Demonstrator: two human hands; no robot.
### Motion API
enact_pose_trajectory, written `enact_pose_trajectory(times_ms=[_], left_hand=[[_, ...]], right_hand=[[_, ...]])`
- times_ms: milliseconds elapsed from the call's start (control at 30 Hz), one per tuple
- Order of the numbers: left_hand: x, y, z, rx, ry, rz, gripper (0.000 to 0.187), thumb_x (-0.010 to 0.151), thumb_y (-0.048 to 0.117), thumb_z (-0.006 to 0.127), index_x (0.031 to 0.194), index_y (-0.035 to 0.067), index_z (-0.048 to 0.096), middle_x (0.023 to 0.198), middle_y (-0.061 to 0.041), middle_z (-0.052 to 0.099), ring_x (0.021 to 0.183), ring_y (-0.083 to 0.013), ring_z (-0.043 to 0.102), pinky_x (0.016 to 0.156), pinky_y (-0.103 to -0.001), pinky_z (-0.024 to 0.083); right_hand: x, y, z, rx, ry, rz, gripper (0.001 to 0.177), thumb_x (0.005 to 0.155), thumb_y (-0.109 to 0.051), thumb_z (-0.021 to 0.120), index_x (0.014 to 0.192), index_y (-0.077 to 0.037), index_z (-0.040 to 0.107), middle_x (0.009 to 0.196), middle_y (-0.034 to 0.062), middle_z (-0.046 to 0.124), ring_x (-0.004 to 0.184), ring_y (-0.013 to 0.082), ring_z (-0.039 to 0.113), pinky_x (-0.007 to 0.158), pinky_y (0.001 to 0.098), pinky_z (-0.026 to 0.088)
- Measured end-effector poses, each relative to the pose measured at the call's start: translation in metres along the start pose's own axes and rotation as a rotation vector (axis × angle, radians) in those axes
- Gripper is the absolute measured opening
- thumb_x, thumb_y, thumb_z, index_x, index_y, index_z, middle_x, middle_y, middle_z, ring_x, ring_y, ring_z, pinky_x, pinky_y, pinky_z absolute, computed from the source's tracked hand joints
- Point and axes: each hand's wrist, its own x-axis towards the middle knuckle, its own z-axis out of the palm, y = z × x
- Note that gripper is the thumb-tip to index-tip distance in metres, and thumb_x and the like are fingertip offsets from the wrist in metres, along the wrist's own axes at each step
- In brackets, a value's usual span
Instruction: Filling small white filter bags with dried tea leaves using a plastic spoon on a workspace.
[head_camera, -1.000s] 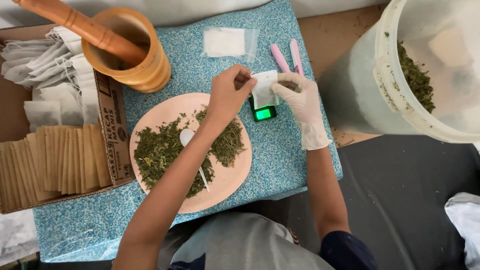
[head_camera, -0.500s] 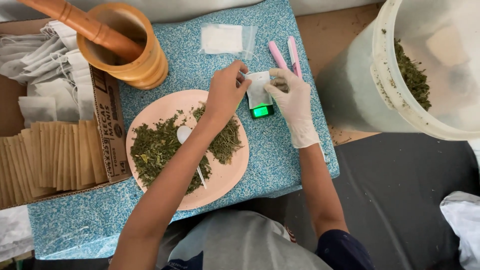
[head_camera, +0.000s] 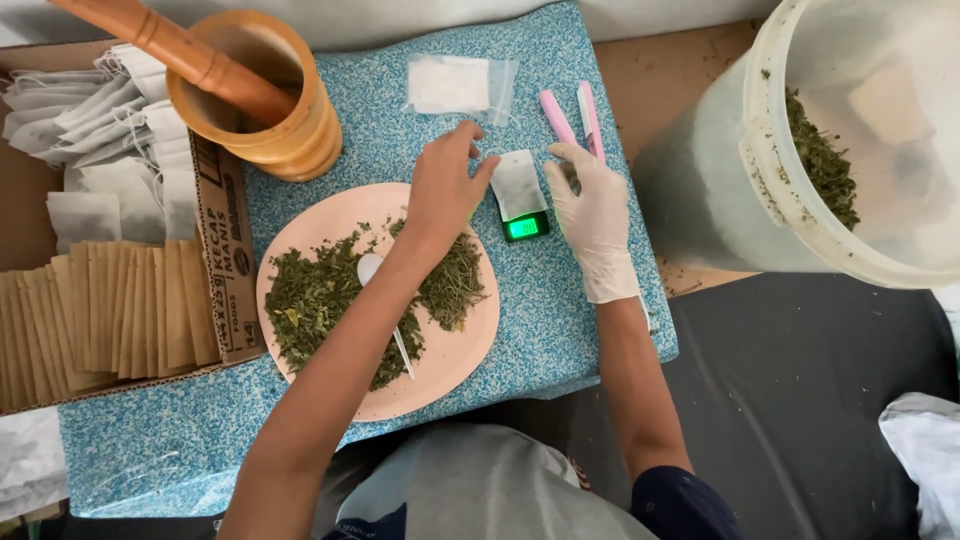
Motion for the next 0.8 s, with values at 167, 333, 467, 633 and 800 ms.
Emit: enact_pose_trajectory(times_ms=[167,333,467,633,800], left_hand=[[0.014,-0.012,0.002,0.139,0.038,0.050,0.016,0.107,0.005,0.072,0.120,-0.002,0.072,0.096,-0.021,0.076,0.089,-0.0354,0.081,0.066,-0.039,0.066],[0.033,-0.073,0.030,0.327,-0.068,-0.016,0.007,0.102,0.002,0.071,0.106,-0.002,0.074,0.081,-0.016,0.074,0.076,-0.0338,0.079,0.058,-0.040,0.065],[0.047,-0.088,0.040,0.365,-0.220,-0.138,0.013,0.101,-0.001,0.066,0.094,-0.006,0.076,0.076,-0.022,0.072,0.072,-0.0396,0.076,0.059,-0.048,0.061],[0.051,-0.098,0.041,0.392,-0.233,-0.072,0.014,0.100,-0.001,0.067,0.088,-0.003,0.075,0.069,-0.017,0.068,0.064,-0.0351,0.074,0.053,-0.043,0.059],[0.043,-0.070,0.016,0.351,-0.221,-0.029,0.016,0.101,0.000,0.066,0.088,-0.003,0.074,0.067,-0.014,0.066,0.060,-0.0320,0.072,0.052,-0.039,0.058]], right_hand=[[-0.003,-0.008,-0.002,-0.085,0.099,-0.202,0.017,0.106,-0.011,0.079,0.122,-0.010,0.083,0.094,0.0106,0.083,0.080,0.0214,0.076,0.071,0.0348,0.061],[-0.005,-0.009,-0.002,-0.039,0.161,-0.306,0.015,0.107,-0.008,0.078,0.120,-0.010,0.084,0.093,0.0086,0.083,0.078,0.0206,0.075,0.073,0.0344,0.060],[-0.005,-0.005,-0.002,-0.052,0.178,-0.337,0.014,0.107,-0.007,0.078,0.118,-0.011,0.085,0.094,0.0074,0.083,0.078,0.0207,0.076,0.073,0.0332,0.061],[-0.006,-0.010,-0.003,-0.068,0.166,-0.324,0.015,0.106,-0.008,0.078,0.119,-0.011,0.084,0.091,0.0065,0.082,0.077,0.0204,0.075,0.071,0.0350,0.061],[-0.007,-0.010,-0.001,-0.075,0.150,-0.313,0.015,0.106,-0.009,0.077,0.119,-0.011,0.084,0.090,0.0061,0.082,0.077,0.0203,0.075,0.071,0.0362,0.060]])
